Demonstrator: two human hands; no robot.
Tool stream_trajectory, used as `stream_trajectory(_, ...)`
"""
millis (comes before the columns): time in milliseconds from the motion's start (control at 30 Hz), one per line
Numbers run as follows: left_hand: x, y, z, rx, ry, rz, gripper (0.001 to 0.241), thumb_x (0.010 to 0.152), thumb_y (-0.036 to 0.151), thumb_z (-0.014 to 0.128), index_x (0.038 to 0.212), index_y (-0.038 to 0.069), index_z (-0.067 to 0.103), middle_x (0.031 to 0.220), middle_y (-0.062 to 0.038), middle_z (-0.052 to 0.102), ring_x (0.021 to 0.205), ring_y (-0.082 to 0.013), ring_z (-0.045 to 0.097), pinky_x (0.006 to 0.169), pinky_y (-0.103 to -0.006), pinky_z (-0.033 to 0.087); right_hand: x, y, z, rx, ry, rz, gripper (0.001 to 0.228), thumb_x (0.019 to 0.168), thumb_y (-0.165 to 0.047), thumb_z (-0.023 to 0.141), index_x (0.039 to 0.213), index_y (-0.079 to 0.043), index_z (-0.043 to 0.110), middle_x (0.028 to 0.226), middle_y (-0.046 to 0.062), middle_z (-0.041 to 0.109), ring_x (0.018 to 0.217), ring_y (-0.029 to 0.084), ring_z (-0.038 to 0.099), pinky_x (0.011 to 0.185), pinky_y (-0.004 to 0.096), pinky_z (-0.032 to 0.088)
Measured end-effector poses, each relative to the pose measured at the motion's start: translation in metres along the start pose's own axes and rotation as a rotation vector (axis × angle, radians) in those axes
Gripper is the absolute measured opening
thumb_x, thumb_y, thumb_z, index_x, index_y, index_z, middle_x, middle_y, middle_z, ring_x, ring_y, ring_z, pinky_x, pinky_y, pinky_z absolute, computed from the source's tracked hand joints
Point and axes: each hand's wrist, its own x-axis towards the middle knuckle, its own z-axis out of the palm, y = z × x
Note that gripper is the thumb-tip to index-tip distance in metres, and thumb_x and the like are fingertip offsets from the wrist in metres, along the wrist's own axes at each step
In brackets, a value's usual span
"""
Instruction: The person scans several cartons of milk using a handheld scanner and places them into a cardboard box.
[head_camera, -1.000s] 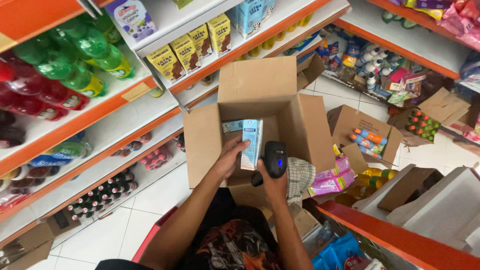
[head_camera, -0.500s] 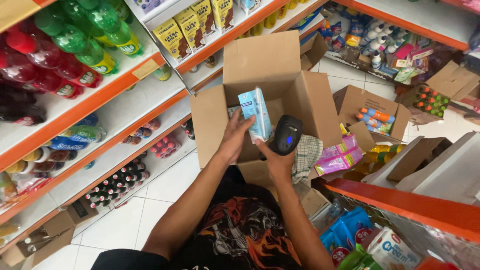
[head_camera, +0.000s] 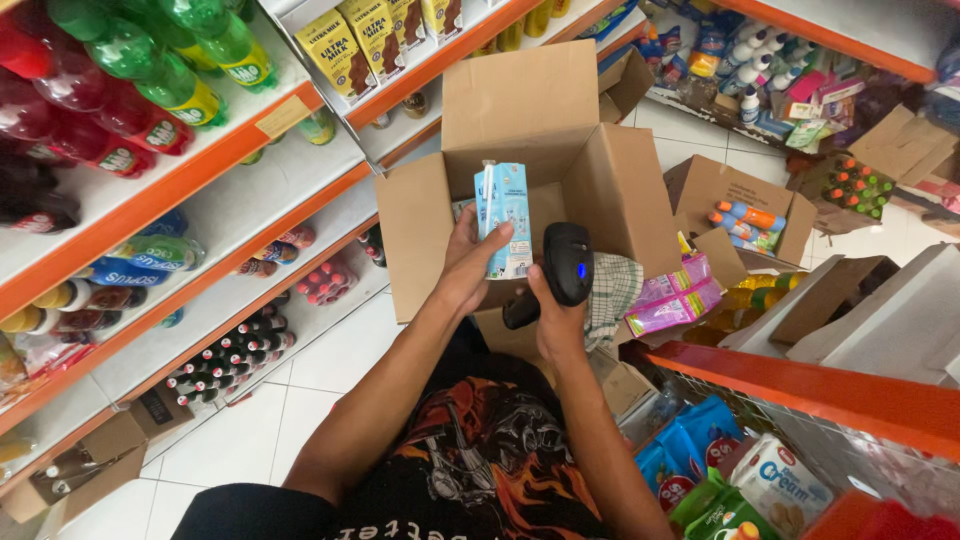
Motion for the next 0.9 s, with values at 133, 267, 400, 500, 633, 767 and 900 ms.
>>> stream_trajectory(133, -0.011, -0.002, 0.006, -0.097, -0.122, -0.013, 0.046, 0.104, 0.023, 0.063, 0.139, 0.006, 0.039, 0.139, -0.021, 0.064, 0.094, -0.0210, 0.065, 0.070, -0.0358, 0.059, -0.003, -0.001, 0.007, 0.056, -0.042, 0.031, 0.041, 0.093, -0.009, 0.073, 0.130, -0.005, 0.058, 0.109, 0.005, 0.066, 0.095, 0.015, 0.067, 0.079, 0.033, 0.058)
stream_trajectory(267, -0.016, -0.001, 0.003, 0.057, -0.094, 0.002, 0.044, 0.107, 0.029, 0.056, 0.140, 0.007, 0.037, 0.142, -0.020, 0.063, 0.090, -0.0226, 0.064, 0.057, -0.0359, 0.051, -0.005, 0.001, 0.007, 0.085, -0.079, 0.001, 0.039, 0.091, 0.000, 0.075, 0.127, -0.002, 0.059, 0.106, 0.006, 0.065, 0.091, 0.017, 0.066, 0.077, 0.033, 0.056)
stream_trajectory(400, -0.019, 0.007, 0.002, 0.054, -0.171, 0.052, 0.050, 0.101, 0.015, 0.062, 0.142, 0.011, 0.034, 0.140, -0.020, 0.059, 0.119, -0.0236, 0.066, 0.097, -0.0405, 0.061, 0.002, 0.003, 0.010, 0.015, -0.074, -0.014, 0.045, 0.083, 0.007, 0.079, 0.121, -0.004, 0.058, 0.103, 0.002, 0.061, 0.089, 0.015, 0.064, 0.077, 0.030, 0.055)
stream_trajectory(500, -0.025, 0.016, 0.002, 0.005, -0.152, 0.054, 0.052, 0.098, 0.010, 0.063, 0.140, 0.011, 0.034, 0.138, -0.022, 0.059, 0.118, -0.0279, 0.066, 0.094, -0.0433, 0.061, -0.003, 0.006, 0.016, 0.035, -0.095, -0.013, 0.043, 0.086, 0.002, 0.078, 0.125, -0.003, 0.059, 0.104, 0.004, 0.063, 0.091, 0.015, 0.064, 0.078, 0.029, 0.054)
stream_trajectory(633, -0.023, 0.030, -0.004, -0.083, -0.150, 0.095, 0.050, 0.098, 0.007, 0.063, 0.139, 0.009, 0.033, 0.143, -0.023, 0.059, 0.119, -0.0308, 0.066, 0.095, -0.0437, 0.060, -0.008, 0.007, 0.030, -0.013, -0.073, 0.033, 0.040, 0.091, -0.005, 0.077, 0.128, -0.002, 0.060, 0.104, 0.006, 0.066, 0.089, 0.014, 0.065, 0.074, 0.030, 0.055)
stream_trajectory(767, -0.014, 0.044, -0.018, -0.043, -0.106, 0.156, 0.052, 0.097, 0.009, 0.064, 0.141, 0.011, 0.036, 0.139, -0.022, 0.059, 0.114, -0.0319, 0.067, 0.090, -0.0453, 0.061, -0.008, 0.000, 0.036, -0.133, -0.171, 0.039, 0.036, 0.092, -0.012, 0.073, 0.123, 0.000, 0.060, 0.106, 0.006, 0.069, 0.088, 0.015, 0.072, 0.077, 0.032, 0.062)
stream_trajectory(900, 0.005, 0.048, -0.027, -0.079, -0.035, 0.184, 0.050, 0.099, 0.016, 0.065, 0.141, 0.009, 0.039, 0.136, -0.020, 0.060, 0.113, -0.0331, 0.068, 0.092, -0.0462, 0.062, -0.011, -0.003, 0.036, -0.242, -0.235, 0.076, 0.034, 0.096, -0.015, 0.073, 0.124, 0.004, 0.065, 0.089, 0.010, 0.069, 0.075, 0.017, 0.068, 0.070, 0.032, 0.058)
